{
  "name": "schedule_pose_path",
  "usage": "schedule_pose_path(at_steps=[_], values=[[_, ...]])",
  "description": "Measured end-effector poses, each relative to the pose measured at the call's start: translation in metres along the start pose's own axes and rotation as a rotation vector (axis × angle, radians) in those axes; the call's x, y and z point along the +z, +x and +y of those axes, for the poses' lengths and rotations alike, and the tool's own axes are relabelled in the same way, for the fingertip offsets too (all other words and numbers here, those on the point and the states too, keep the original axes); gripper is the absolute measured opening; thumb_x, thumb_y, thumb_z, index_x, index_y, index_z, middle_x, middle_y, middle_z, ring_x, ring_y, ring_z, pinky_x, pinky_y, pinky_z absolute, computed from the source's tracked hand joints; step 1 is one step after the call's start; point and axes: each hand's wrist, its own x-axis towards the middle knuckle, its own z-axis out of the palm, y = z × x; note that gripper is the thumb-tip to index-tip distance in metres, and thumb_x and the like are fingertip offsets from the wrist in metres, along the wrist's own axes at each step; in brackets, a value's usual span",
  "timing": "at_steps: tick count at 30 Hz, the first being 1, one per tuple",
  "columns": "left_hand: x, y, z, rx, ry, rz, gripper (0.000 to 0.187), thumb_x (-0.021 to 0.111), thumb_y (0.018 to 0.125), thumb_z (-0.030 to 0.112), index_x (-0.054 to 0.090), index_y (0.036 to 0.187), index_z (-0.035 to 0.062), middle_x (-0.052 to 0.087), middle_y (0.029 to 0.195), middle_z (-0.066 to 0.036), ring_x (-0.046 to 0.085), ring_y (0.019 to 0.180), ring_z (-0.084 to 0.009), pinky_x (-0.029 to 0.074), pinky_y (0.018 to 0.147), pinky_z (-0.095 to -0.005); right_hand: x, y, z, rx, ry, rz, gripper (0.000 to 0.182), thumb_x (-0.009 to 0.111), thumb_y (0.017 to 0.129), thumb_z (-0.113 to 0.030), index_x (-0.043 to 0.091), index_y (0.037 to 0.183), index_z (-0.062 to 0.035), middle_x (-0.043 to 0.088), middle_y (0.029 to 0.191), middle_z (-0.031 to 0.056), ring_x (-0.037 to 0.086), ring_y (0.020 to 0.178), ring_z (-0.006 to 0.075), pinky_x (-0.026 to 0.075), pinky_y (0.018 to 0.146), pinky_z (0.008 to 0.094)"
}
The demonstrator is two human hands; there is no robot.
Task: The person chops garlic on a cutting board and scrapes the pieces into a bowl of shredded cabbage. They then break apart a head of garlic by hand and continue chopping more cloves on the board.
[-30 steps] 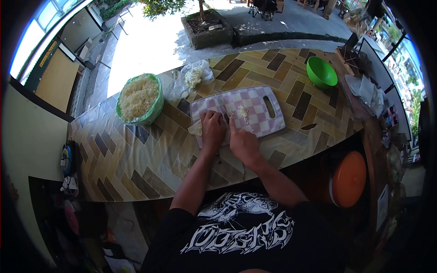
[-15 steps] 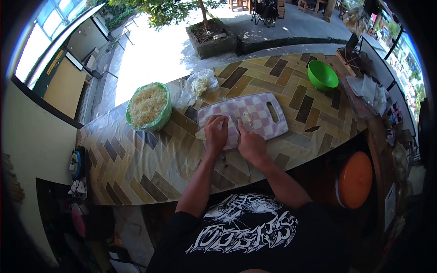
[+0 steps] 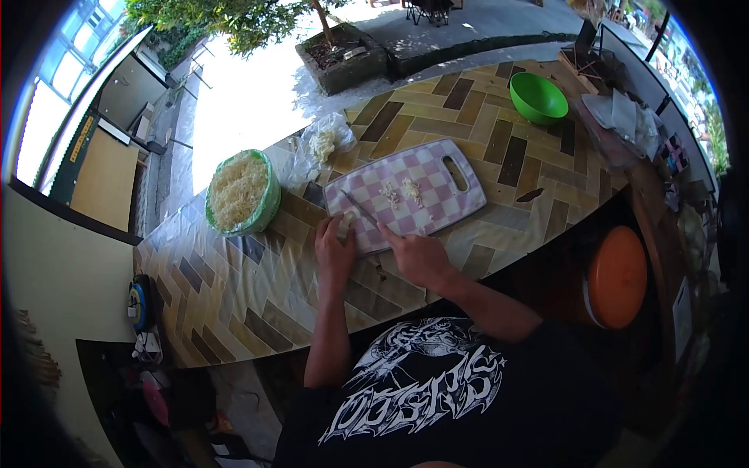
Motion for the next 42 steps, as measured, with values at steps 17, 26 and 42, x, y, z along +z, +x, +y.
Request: schedule_pose_path(at_steps=[17,26,42], values=[[0.052,0.024,0.043,0.185,-0.090,-0.047,0.029,0.078,0.091,0.019,0.082,0.117,0.0078,0.074,0.118,-0.016,0.067,0.116,-0.0364,0.053,0.102,-0.0449,-0.033,-0.016,0.051,0.145,0.038,0.116,0.066,0.065,0.101,-0.020,0.046,0.164,-0.0180,0.074,0.084,0.0209,0.073,0.077,0.0437,0.057,0.071,0.0576],[0.061,0.026,0.058,0.129,0.043,-0.013,0.020,0.078,0.092,0.022,0.080,0.105,0.0075,0.074,0.116,-0.011,0.065,0.114,-0.0354,0.049,0.100,-0.0466,-0.024,-0.012,0.040,0.064,-0.060,0.025,0.065,0.061,0.102,-0.017,0.045,0.165,-0.0163,0.074,0.086,0.0204,0.073,0.074,0.0430,0.059,0.069,0.0560],[0.072,0.025,0.054,0.245,0.073,0.067,0.012,0.077,0.091,0.012,0.083,0.101,0.0094,0.076,0.107,-0.004,0.067,0.108,-0.0299,0.050,0.095,-0.0438,-0.041,0.015,0.035,-0.023,-0.265,-0.161,0.071,0.060,0.096,-0.012,0.042,0.164,-0.0032,0.075,0.078,0.0162,0.078,0.069,0.0322,0.064,0.065,0.0445]])
